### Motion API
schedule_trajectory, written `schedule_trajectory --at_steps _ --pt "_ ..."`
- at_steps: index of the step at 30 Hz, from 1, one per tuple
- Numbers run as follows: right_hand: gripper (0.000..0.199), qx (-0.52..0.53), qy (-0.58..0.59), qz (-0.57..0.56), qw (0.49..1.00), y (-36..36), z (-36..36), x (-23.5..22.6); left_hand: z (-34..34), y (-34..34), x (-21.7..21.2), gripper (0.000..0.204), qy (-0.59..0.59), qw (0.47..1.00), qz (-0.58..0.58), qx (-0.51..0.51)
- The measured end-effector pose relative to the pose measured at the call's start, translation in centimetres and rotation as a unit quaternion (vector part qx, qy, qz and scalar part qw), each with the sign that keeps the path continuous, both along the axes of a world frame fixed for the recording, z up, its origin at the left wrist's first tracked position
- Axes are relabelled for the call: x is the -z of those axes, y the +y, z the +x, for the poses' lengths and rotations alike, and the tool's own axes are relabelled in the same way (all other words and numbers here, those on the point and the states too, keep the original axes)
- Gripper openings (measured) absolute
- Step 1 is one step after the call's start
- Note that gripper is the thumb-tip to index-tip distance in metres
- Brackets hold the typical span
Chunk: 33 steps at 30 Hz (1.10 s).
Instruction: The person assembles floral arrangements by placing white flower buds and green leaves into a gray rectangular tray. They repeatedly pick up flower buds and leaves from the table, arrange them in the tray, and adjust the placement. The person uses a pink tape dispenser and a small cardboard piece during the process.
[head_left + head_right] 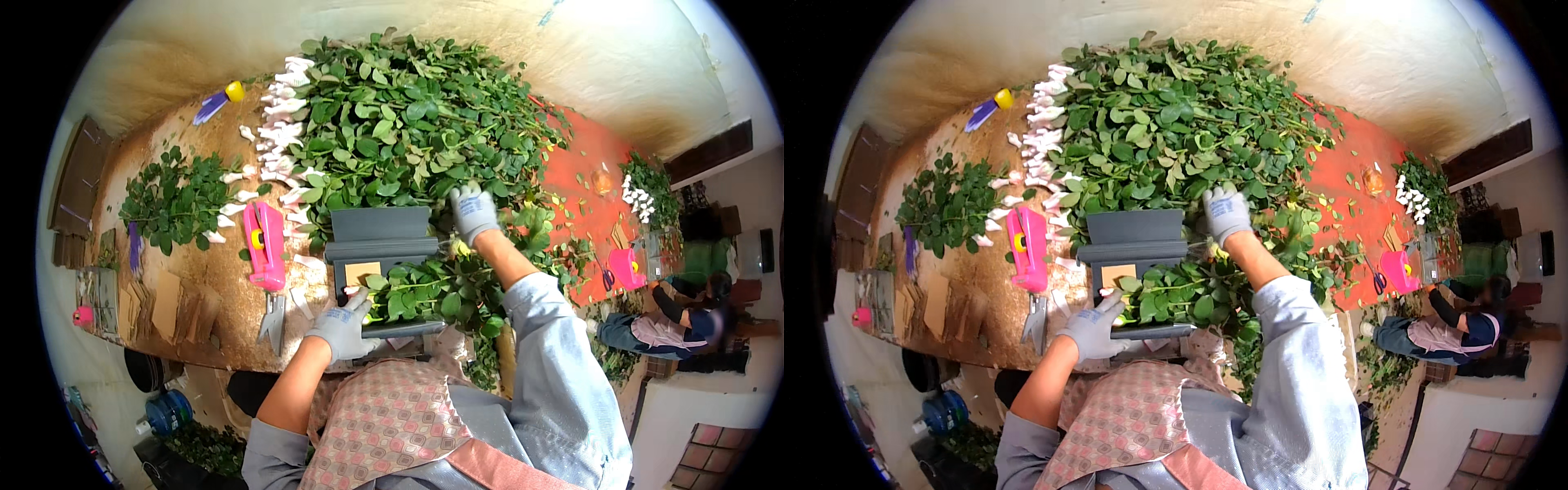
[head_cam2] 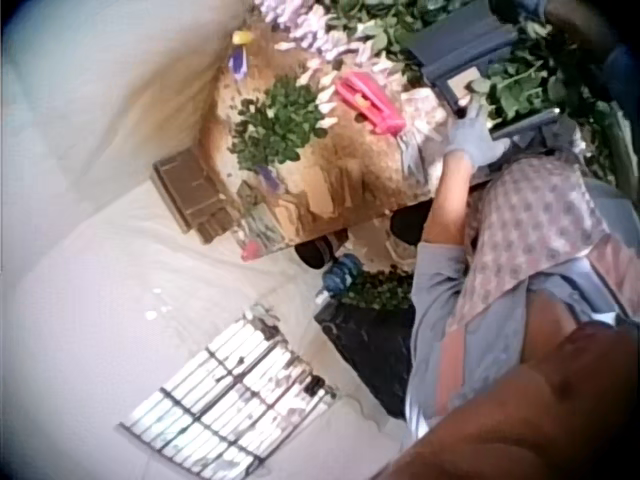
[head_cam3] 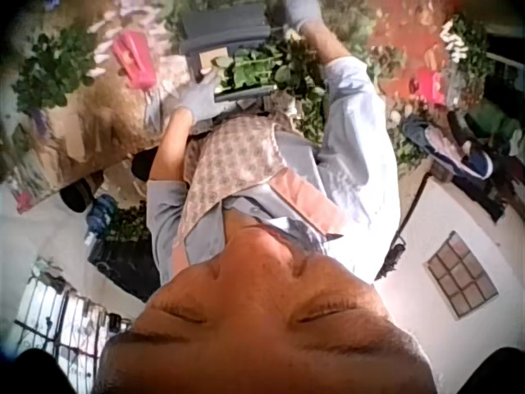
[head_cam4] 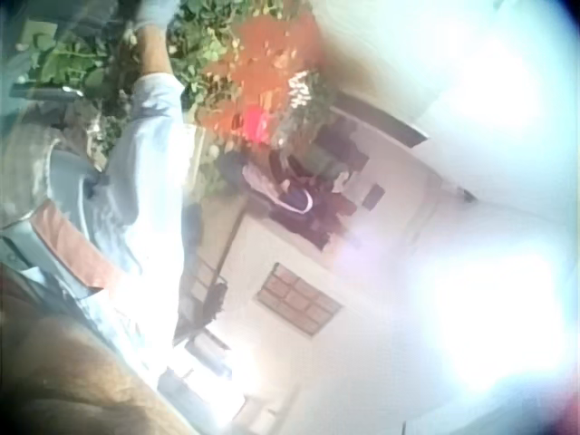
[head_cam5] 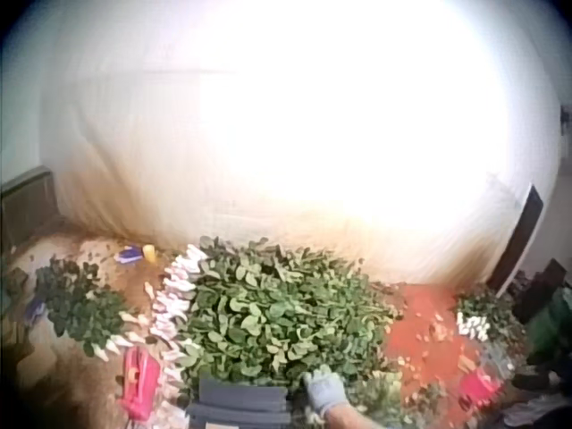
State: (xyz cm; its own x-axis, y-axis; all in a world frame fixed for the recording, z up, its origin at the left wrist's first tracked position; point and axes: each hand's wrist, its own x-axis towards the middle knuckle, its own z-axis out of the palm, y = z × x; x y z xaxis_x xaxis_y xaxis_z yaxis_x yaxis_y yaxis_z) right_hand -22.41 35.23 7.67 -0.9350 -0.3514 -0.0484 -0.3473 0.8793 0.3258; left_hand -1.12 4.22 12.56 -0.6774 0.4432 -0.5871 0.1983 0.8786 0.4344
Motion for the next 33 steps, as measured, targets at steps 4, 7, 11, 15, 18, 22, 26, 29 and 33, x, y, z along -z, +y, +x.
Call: schedule_trajectory --at_steps 4,7,11,15,18,22,26,29,33 --pt "0.024 -0.093 0.183 -0.016 0.979 -0.1 -1.1 -9.1 0.2 -0.3 0.1 0.091 0.004 1.000 0.013 -0.011" --pt "0.028 -0.157 0.264 -0.058 0.950 0.2 -1.8 -14.7 0.2 -0.4 -0.2 0.090 0.011 1.000 0.002 0.004" --pt "0.037 -0.192 0.328 -0.126 0.916 1.3 -0.6 -19.6 0.2 -0.3 -0.3 0.088 0.031 0.999 -0.008 0.012" --pt "0.033 -0.219 0.271 -0.211 0.913 2.3 2.0 -21.5 0.3 -0.3 -0.7 0.089 0.017 1.000 0.000 -0.004" --pt "0.030 -0.201 0.116 -0.333 0.914 5.4 3.5 -19.6 0.7 -0.5 0.5 0.089 0.033 0.999 0.016 -0.007" --pt "0.014 -0.092 -0.125 -0.410 0.899 10.8 6.9 -14.9 0.9 -0.2 1.1 0.089 0.060 0.998 0.002 0.000" --pt "0.021 -0.005 -0.205 -0.314 0.927 15.8 9.3 -7.3 -0.3 0.2 0.7 0.086 -0.084 0.996 -0.033 -0.001" --pt "0.030 0.068 -0.198 -0.071 0.975 15.5 10.8 -5.2 1.4 -0.5 2.7 0.086 0.109 0.994 0.001 0.008" --pt "0.022 0.135 -0.176 0.166 0.961 8.8 10.9 -8.1 0.2 -0.1 -0.1 0.086 0.011 1.000 0.000 0.001"
